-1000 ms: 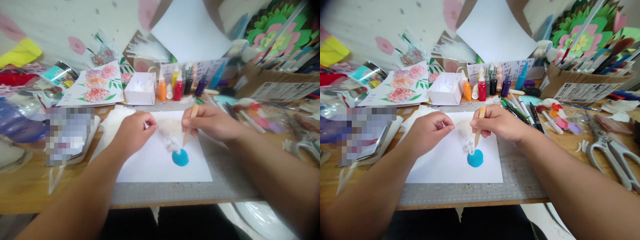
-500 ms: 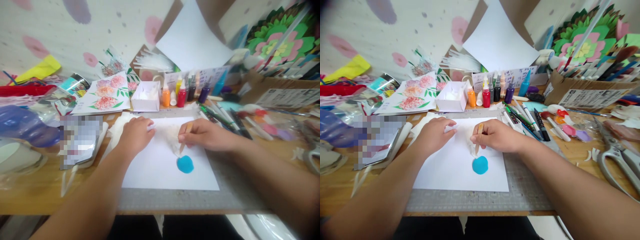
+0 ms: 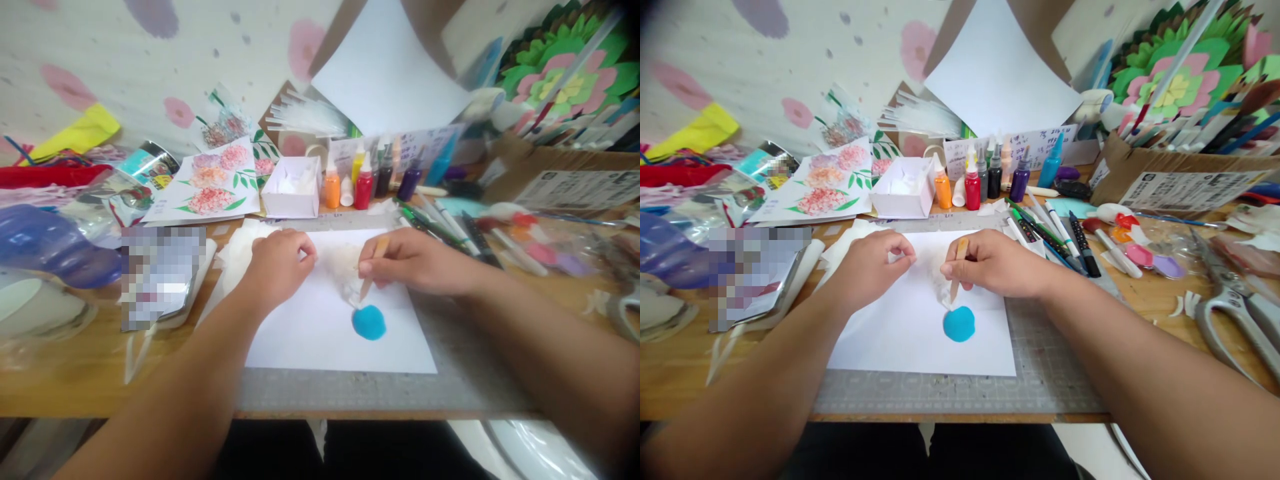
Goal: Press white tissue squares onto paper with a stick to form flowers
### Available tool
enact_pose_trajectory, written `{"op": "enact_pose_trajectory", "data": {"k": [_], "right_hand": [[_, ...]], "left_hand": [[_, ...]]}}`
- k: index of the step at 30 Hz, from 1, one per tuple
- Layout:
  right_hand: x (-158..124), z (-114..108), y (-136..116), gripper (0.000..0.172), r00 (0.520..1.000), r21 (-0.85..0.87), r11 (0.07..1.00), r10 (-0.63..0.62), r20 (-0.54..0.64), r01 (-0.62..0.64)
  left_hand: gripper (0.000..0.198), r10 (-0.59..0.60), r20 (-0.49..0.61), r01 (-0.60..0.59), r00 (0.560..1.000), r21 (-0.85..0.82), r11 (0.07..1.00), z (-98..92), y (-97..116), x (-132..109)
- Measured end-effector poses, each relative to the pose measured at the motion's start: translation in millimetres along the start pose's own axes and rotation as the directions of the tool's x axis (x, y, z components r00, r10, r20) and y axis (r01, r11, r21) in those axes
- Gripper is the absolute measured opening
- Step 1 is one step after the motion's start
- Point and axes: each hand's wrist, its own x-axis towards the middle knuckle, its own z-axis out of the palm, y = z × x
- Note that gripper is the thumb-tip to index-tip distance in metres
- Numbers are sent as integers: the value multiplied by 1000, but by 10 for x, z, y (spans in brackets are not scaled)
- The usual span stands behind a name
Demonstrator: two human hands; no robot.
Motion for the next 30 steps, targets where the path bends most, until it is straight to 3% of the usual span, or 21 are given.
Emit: {"op": "enact_pose_trajectory", "data": {"k": [5, 9, 19, 23, 30], "right_hand": [[-7, -9, 28, 26, 1000, -5, 1000, -25, 7, 25], [4, -10, 43, 26, 999, -4, 999, -34, -6, 34], [-13, 15, -9, 34, 982, 85, 989, -110, -155, 124], [-21, 75, -33, 34, 983, 62, 982, -173, -58, 176], [-20, 136, -53, 17, 992, -116, 986, -113, 51, 119]], "left_hand": [[8, 279, 143, -230, 950, -283, 931, -65, 80, -187], [11, 395, 282, -264, 874, -408, 874, -18, 83, -226], [13, 406, 347, -233, 846, -444, 865, 60, 116, -237], [8, 391, 354, -197, 850, -476, 857, 77, 110, -239], [9, 384, 381, -159, 841, -504, 849, 97, 117, -222]]}}
